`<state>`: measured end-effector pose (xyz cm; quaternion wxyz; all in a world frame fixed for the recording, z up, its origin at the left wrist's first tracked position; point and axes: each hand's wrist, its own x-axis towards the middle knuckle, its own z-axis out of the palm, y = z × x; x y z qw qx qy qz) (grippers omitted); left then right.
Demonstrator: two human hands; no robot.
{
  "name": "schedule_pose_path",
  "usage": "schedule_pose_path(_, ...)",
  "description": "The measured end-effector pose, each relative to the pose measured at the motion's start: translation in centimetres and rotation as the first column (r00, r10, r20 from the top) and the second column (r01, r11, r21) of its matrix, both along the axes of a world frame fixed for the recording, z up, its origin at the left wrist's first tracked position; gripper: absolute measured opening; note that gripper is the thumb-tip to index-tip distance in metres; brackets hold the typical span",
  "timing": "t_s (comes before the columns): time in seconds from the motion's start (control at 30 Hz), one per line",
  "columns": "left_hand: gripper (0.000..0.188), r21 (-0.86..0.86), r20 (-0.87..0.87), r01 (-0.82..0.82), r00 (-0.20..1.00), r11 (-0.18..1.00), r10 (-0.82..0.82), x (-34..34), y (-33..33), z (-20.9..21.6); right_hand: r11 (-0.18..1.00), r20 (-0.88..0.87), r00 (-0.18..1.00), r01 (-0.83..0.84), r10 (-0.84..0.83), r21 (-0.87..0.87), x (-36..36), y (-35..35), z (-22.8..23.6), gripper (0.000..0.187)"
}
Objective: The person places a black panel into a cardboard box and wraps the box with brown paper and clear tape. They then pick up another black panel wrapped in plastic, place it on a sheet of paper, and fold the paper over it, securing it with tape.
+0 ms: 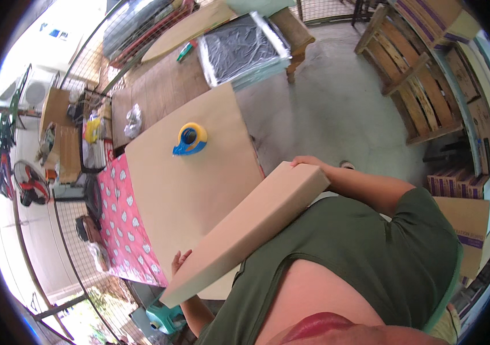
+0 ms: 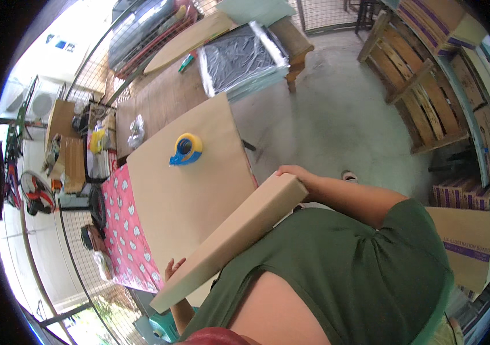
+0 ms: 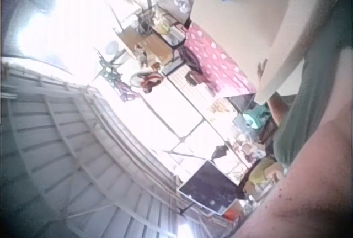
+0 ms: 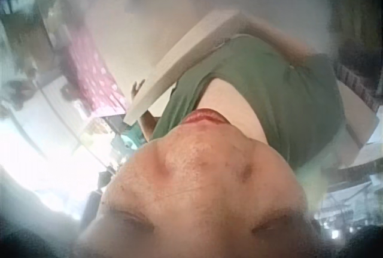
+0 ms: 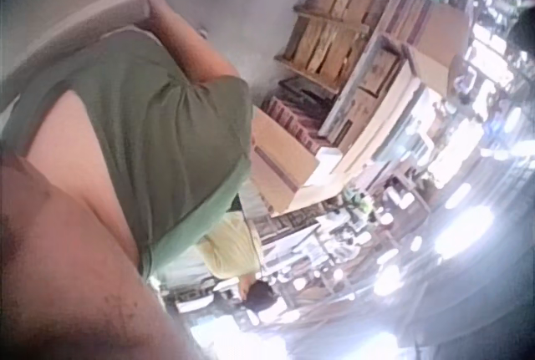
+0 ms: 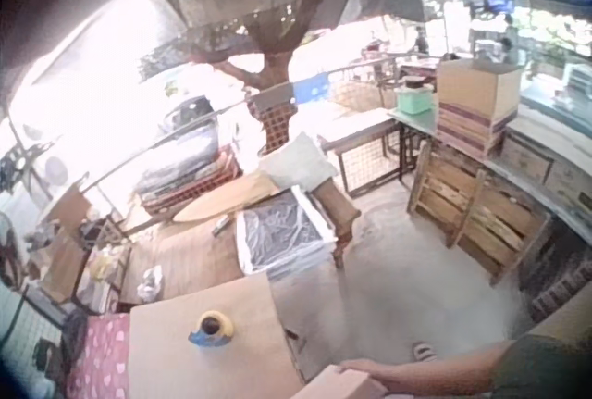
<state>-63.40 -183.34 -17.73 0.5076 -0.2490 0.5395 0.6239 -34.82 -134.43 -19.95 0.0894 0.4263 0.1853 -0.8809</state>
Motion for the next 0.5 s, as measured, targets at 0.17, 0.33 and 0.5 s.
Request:
schedule_pose_path(0.17,0.041,-0.094,-0.227,0.205,0.948,0.974,-0.221,3.5,9.9,-0.3,0.981,-0.067,0.980,0.182,-0.186,-0.061,8.4,6.9,-2.5,0.035)
schedule_pose_path(0.33,0.034,-0.093,-0.233,0.337,0.907,0.937,-0.350,6.9,23.8,-1.9,0.934,-0.108,0.928,0.356,-0.357,-0.029,20.4,12.9,-4.8,0.028)
schedule_pose_path(0.5,0.035,0.014,-0.050,0.597,0.802,0.802,-0.596,11.4,38.1,-5.3,0.775,-0.120,0.766,0.628,-0.632,-0.075,34.5,17.4,-9.7,0.023)
